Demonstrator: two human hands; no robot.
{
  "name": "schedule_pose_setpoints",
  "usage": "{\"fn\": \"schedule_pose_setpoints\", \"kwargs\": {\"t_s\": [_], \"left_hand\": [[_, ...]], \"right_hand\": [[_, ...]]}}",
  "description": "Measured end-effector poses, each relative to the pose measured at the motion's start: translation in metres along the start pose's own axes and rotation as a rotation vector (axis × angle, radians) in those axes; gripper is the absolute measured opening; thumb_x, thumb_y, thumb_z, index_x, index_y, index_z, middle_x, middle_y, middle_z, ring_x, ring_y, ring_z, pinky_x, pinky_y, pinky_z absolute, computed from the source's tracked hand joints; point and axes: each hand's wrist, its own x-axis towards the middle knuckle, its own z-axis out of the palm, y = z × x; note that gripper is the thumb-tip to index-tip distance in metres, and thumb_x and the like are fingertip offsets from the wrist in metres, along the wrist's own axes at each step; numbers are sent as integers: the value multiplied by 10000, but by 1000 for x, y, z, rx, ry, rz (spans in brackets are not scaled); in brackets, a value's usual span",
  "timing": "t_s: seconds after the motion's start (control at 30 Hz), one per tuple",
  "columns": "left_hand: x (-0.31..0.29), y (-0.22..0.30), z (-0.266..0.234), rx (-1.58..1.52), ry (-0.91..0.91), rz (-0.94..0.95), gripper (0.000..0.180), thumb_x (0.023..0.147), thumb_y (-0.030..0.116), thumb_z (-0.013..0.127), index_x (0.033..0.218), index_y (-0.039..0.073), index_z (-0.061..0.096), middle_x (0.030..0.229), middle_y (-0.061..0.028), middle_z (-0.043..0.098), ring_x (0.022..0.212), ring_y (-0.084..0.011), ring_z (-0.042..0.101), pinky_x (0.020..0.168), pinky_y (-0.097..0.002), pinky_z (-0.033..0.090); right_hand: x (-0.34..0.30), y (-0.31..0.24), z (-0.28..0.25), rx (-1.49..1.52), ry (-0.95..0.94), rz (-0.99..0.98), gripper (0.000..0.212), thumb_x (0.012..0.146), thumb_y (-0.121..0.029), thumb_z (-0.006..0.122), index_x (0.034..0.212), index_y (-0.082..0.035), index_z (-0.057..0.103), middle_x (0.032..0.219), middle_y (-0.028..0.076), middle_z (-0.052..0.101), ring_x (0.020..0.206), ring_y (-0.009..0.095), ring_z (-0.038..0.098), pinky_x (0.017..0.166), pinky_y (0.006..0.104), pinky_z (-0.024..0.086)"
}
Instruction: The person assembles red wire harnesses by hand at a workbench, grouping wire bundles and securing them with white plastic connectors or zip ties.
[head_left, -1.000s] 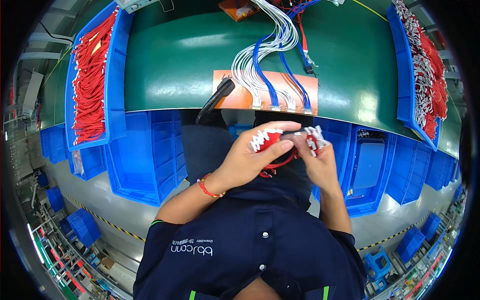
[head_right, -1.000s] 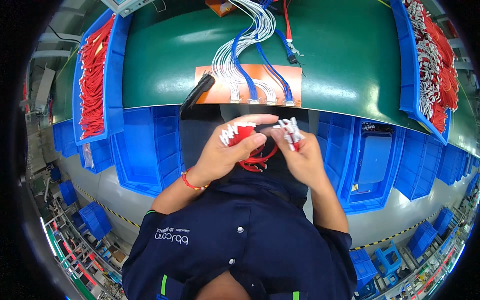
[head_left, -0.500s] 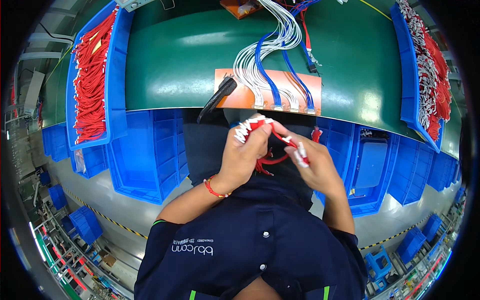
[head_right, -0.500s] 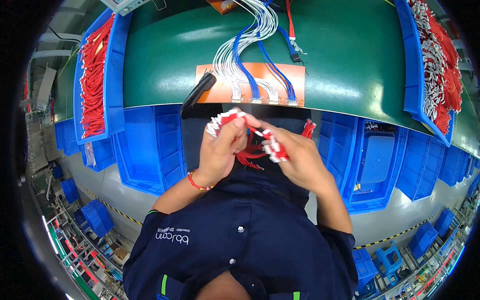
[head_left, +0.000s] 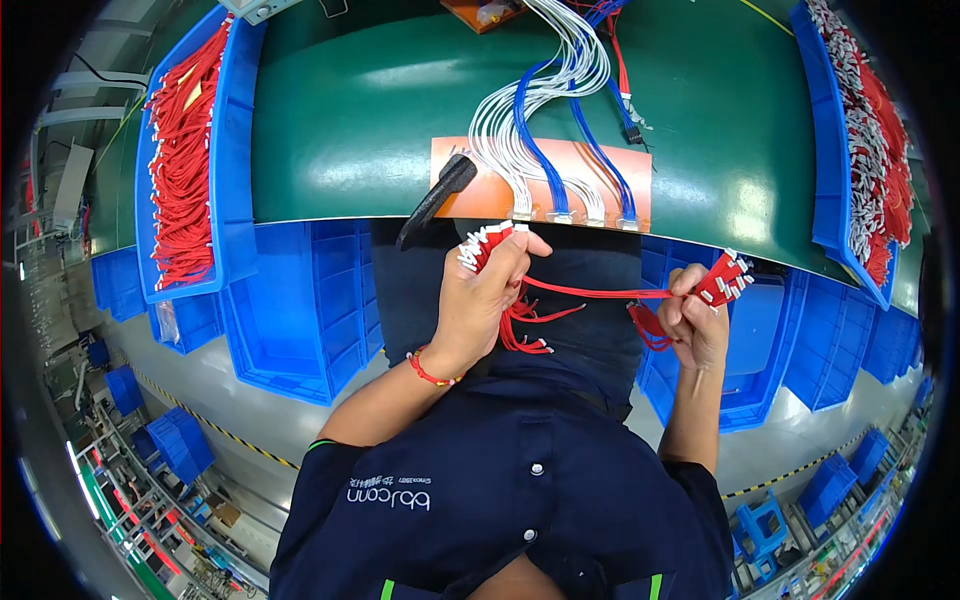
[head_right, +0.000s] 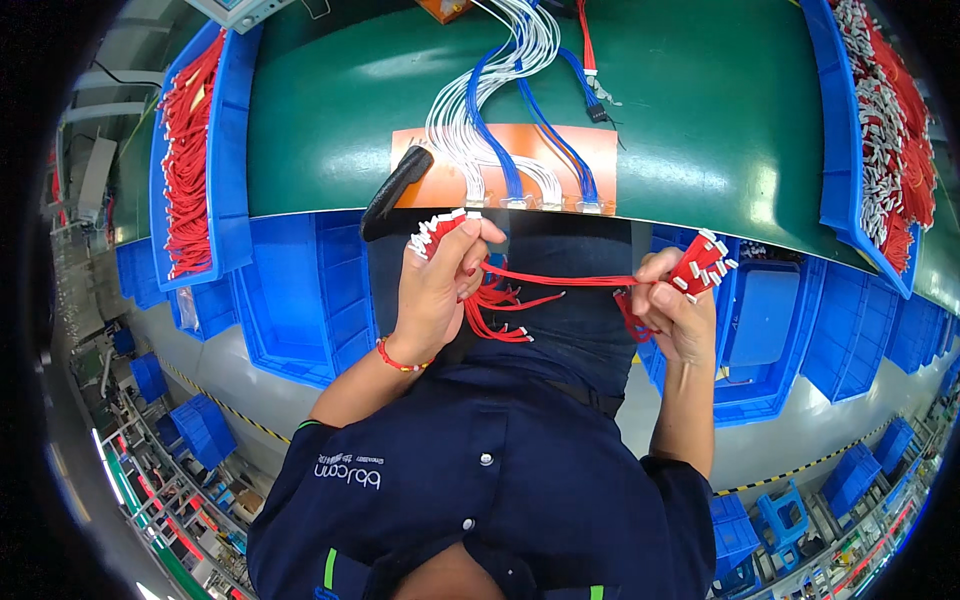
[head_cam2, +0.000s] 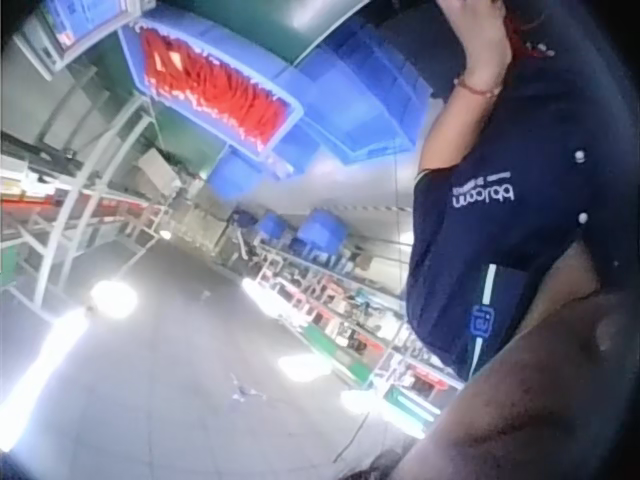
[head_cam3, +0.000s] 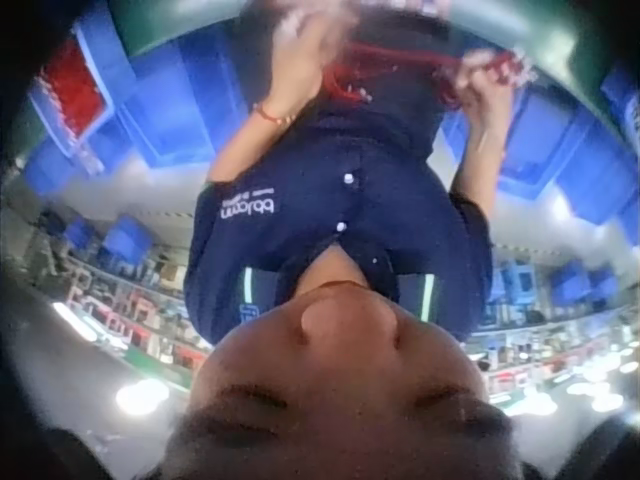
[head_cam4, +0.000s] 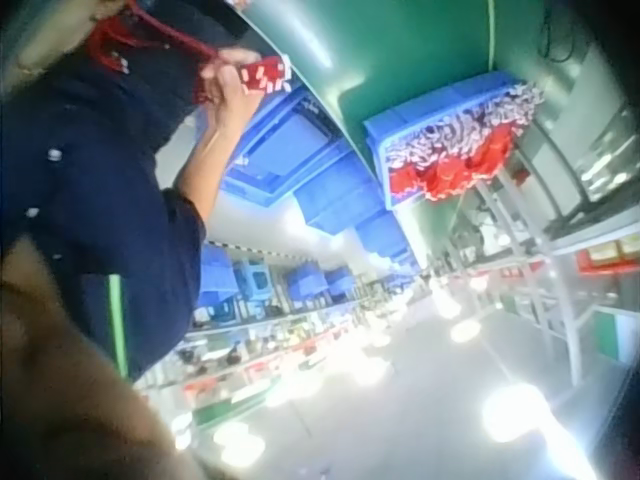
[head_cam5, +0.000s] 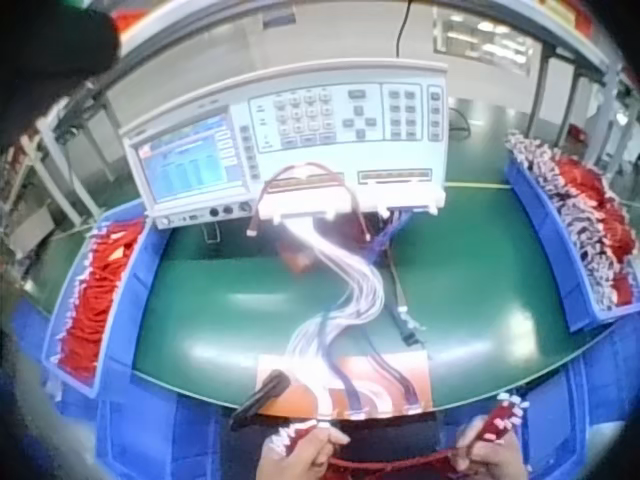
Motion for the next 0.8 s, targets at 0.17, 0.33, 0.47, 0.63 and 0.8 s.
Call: {"fn": "schedule_pose_setpoints", "kwargs": {"t_s": [0.17,0.33,0.47,0.63,0.8], "left_hand": [[2,2,0,49,61,35,260,993,158,509,899,-31,661,617,73,413,523,9,301,463,-198,209],[2,2,3,101,59,74,258,991,144,510,893,-37,665,595,81,385,520,7,292,463,-209,199],[2,5,1,101,56,55,252,987,137,511,891,-35,668,592,82,380,519,7,288,463,-212,194],[3,6,3,63,54,38,250,983,138,512,890,-29,674,591,78,391,511,3,290,461,-207,199],[3,7,3,-4,36,19,266,990,172,510,939,-29,677,625,53,457,511,-5,327,459,-195,241]], "right_hand": [[4,6,10,208,-204,10,269,908,-163,589,1063,56,606,709,156,638,366,31,279,367,208,220],[15,20,6,470,-441,-64,333,930,-157,552,1161,83,569,733,167,643,346,34,289,347,206,228],[9,-5,28,435,-204,-9,383,941,-121,520,1268,78,513,933,195,679,352,17,289,355,184,278],[9,-5,32,-32,-55,12,317,989,-157,465,1171,70,591,750,131,686,370,2,268,370,193,194],[22,-10,68,-296,156,57,265,971,-182,537,990,46,671,531,-16,490,435,20,352,428,193,227]]}}
